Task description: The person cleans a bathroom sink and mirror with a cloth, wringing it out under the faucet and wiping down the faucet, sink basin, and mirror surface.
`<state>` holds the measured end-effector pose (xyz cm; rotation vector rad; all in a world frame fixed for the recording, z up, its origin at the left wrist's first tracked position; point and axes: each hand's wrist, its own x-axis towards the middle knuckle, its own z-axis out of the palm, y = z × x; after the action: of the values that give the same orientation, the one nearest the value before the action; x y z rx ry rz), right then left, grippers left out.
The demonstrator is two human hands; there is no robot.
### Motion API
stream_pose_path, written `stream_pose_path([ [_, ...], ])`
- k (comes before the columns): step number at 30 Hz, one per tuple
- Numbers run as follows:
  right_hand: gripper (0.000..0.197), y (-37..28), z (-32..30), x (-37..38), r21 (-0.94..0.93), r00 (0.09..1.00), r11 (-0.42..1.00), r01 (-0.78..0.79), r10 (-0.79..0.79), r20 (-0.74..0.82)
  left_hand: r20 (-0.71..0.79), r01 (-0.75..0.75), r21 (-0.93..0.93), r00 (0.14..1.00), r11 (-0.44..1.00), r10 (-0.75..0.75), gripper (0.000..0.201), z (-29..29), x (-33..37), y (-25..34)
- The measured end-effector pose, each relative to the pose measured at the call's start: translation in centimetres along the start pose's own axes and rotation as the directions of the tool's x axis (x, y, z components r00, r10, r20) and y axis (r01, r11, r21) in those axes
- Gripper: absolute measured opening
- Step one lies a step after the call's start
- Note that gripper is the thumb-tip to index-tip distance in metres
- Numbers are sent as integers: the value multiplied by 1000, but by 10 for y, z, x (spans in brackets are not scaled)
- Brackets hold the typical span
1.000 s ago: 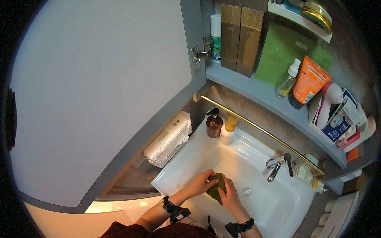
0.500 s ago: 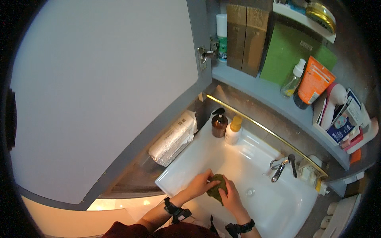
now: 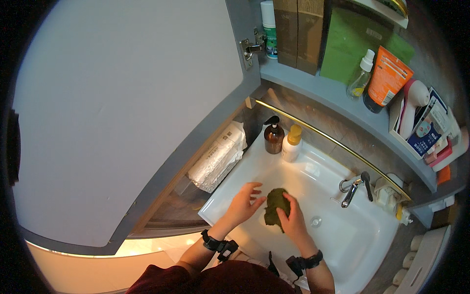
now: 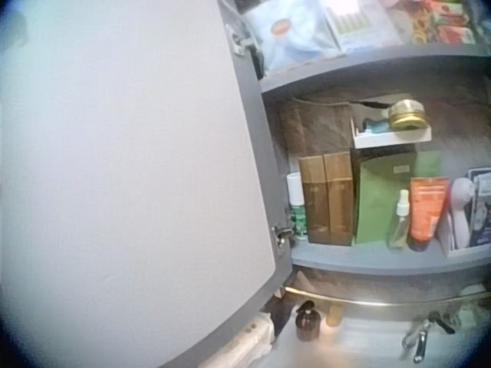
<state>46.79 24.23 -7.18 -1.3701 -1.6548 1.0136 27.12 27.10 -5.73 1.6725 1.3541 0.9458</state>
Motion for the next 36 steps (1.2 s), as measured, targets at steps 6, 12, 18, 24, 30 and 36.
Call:
stream_pose_path([
  [6, 45, -76, -6, 99, -110, 932, 937, 332, -344, -117, -275, -178, 181, 935, 967, 223, 38, -45, -1, 19],
  [12, 38, -97, 74, 208, -400, 846, 773, 493, -533, 14, -361, -220, 219, 887, 950, 289, 36, -66, -11, 17],
  [18, 25, -89, 70, 205, -385, 857, 767, 513, -485, 177, -355, -222, 249, 885, 943, 302, 35, -75, -19, 15],
  [24, 28, -73, 18, 166, -471, 939, 834, 287, -341, -32, -375, -228, 298, 865, 927, 333, 34, -87, -18, 12],
  [30, 45, -131, 42, 167, -267, 884, 870, 415, -455, -107, -360, -189, 333, 880, 924, 310, 34, -97, -42, 14],
  [36, 40, -96, 131, 157, -355, 806, 769, 533, -588, -65, -404, -97, 313, 887, 945, 225, 28, -109, -83, 5],
])
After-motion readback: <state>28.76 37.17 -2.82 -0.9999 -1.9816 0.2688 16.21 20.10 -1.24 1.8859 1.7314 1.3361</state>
